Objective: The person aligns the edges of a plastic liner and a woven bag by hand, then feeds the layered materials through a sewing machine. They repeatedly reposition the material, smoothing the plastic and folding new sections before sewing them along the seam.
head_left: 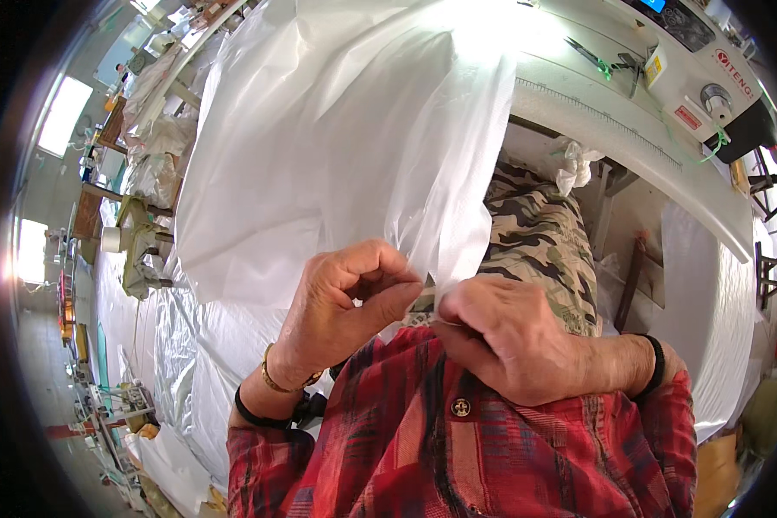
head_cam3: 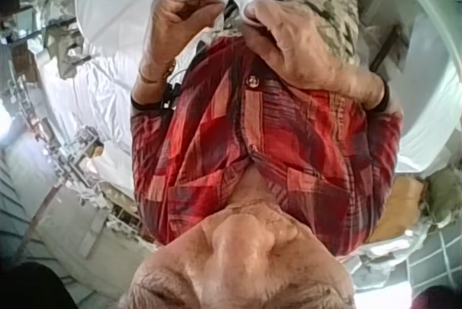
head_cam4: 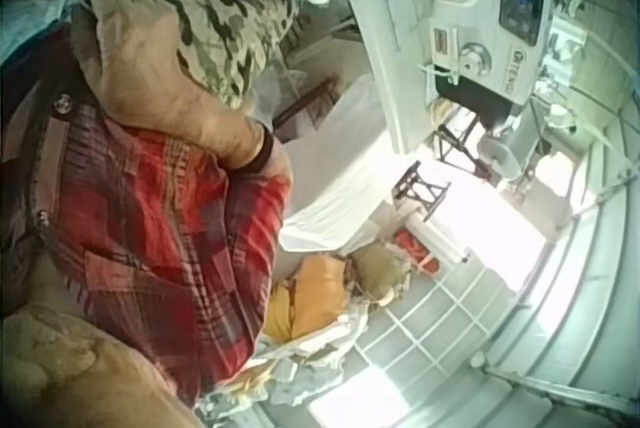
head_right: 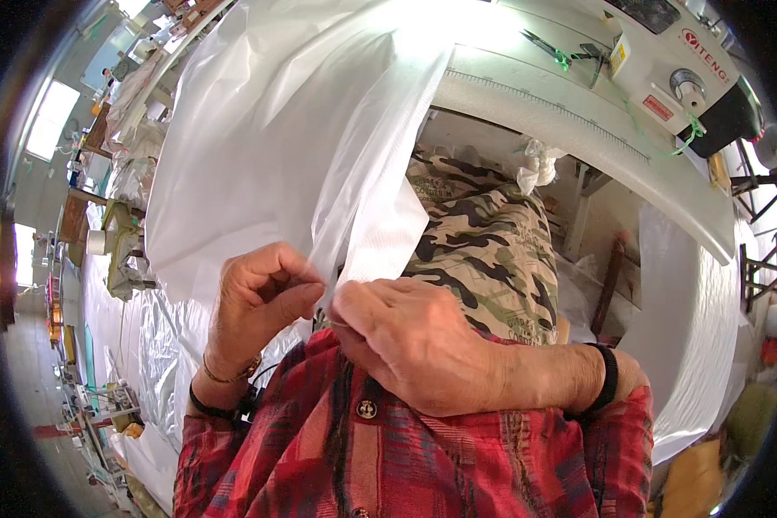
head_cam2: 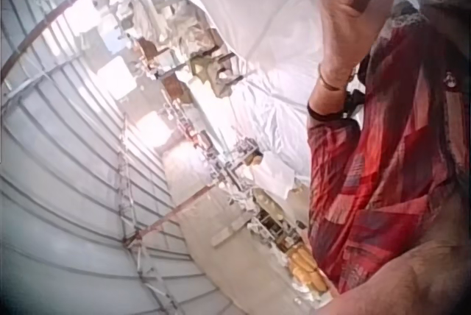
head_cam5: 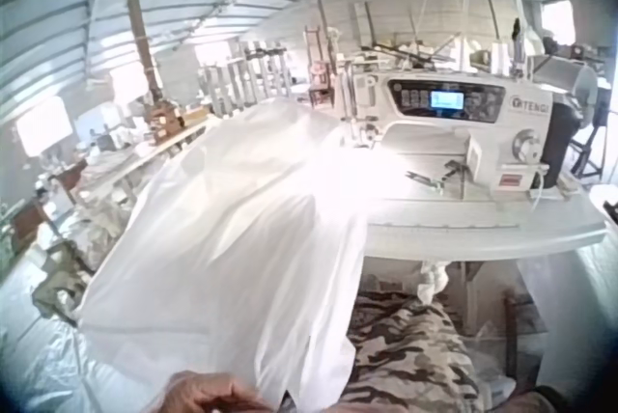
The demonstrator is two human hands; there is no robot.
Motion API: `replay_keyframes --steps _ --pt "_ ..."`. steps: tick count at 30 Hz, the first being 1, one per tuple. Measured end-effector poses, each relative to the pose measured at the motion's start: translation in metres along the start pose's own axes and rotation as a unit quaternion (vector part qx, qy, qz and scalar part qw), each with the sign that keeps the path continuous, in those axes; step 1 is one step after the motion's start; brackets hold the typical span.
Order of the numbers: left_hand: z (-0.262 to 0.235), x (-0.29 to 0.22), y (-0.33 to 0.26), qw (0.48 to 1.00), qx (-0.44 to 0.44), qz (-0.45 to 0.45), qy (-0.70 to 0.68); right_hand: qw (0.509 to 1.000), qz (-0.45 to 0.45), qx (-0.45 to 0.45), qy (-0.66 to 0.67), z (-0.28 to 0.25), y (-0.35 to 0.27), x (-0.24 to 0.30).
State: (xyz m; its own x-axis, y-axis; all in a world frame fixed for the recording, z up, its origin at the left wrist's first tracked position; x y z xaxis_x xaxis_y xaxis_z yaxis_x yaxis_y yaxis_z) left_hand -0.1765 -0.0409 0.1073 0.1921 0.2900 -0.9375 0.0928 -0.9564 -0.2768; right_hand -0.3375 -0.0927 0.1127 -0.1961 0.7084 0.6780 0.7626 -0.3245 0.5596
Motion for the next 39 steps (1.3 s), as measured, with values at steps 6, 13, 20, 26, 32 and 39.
replay_keyframes --steps 6,13,20,26,32,39 --pt "0.002 -0.001 -0.008 0.998 -0.022 0.034 0.058 0.998 -0.024 0.054 -0.008 0.009 0.009 -0.001" --pt "0.002 0.001 -0.011 0.998 -0.013 0.014 0.054 0.991 -0.067 0.081 -0.087 0.020 0.012 -0.001" --pt "-0.006 0.011 0.004 1.000 0.013 -0.023 0.002 0.964 -0.119 0.132 -0.196 0.026 0.019 0.004" --pt "-0.007 0.026 0.016 0.996 0.031 -0.086 -0.018 0.914 -0.189 0.207 -0.291 0.038 0.020 0.005" --pt "-0.038 -0.002 -0.005 0.960 -0.171 0.041 0.216 0.965 -0.141 -0.117 -0.185 -0.006 0.009 -0.049" --pt "-0.043 -0.089 -0.028 0.780 -0.242 0.269 0.511 0.984 0.095 -0.058 -0.140 0.014 0.066 -0.169"
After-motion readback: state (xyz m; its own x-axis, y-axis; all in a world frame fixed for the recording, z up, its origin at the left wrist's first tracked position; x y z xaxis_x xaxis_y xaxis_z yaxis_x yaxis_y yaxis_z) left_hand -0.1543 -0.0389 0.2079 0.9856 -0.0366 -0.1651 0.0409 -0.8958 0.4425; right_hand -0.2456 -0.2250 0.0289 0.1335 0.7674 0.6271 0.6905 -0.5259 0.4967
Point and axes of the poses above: each hand's wrist, its own y-axis towards the middle knuckle, its own z-axis out of the palm, x = y × z, the point moved 5 cm from there along y, towards the middle knuckle, and after that the axes turned 10 degrees about -z, right-handed, at the moved point
